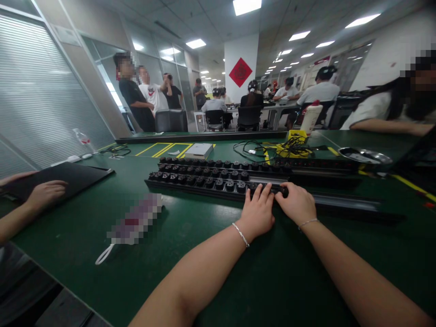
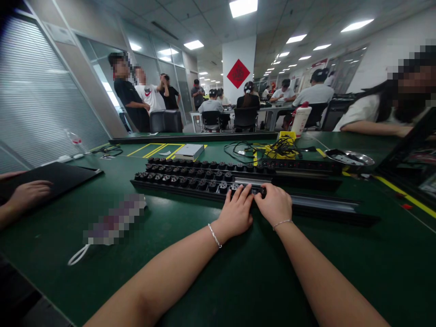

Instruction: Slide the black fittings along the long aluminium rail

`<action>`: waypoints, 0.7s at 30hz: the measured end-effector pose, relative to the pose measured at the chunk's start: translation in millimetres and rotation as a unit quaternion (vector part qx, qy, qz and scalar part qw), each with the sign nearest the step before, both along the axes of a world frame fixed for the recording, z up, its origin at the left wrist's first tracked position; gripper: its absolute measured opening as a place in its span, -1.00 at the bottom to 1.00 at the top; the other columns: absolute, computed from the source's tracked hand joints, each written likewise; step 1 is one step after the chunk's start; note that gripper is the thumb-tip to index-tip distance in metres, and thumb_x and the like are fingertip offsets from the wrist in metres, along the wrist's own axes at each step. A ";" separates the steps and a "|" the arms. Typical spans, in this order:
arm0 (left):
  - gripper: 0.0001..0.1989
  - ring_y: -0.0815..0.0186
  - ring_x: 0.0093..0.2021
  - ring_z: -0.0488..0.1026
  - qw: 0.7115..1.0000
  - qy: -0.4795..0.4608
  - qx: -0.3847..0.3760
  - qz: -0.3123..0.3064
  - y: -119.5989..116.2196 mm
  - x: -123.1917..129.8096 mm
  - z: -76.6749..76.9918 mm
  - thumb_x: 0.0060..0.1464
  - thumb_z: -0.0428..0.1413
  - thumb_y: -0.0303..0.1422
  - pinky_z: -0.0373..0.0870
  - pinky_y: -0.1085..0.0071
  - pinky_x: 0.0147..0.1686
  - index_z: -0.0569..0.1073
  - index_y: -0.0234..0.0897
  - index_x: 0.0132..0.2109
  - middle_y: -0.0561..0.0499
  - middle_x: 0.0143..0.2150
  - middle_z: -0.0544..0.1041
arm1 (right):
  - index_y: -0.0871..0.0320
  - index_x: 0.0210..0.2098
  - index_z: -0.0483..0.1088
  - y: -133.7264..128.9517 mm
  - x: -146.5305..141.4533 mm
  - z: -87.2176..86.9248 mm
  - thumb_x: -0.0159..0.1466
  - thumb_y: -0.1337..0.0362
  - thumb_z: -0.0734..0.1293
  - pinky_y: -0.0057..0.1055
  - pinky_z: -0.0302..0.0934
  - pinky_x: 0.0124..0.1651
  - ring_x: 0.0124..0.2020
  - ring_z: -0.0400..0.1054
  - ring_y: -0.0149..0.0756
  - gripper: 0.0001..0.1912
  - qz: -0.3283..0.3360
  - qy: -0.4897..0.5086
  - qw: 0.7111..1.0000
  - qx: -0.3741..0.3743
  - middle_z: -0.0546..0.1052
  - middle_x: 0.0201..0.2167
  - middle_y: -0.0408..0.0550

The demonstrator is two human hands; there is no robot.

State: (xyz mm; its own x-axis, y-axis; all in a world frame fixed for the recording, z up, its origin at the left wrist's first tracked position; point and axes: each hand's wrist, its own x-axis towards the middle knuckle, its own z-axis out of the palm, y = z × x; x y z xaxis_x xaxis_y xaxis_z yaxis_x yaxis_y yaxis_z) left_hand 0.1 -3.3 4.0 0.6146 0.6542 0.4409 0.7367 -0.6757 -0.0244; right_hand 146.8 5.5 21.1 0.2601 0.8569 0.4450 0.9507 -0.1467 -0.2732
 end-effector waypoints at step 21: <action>-0.40 0.03 0.32 -0.21 0.999 0.028 -0.017 -0.001 -2.3 -1.0 6.8 0.03 -0.02 -0.27 -0.05 -0.06 0.20 0.11 -0.32 0.22 -0.11 0.38 -0.16 | 0.18 -0.18 0.37 -5.2 5.2 2.7 0.15 0.17 0.15 -0.24 0.11 -0.16 -0.19 0.34 -0.10 -0.67 -0.020 -0.023 0.999 -0.011 0.50 -0.25 0.09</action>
State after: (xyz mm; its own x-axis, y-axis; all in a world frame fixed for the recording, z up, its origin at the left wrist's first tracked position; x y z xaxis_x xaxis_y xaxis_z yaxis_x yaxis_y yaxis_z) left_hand -0.9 -5.6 10.8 0.6389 0.6674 0.3826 0.7336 -0.6782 -0.0421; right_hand 152.1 0.3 23.8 0.2735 0.8565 0.4377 0.9555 -0.1896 -0.2259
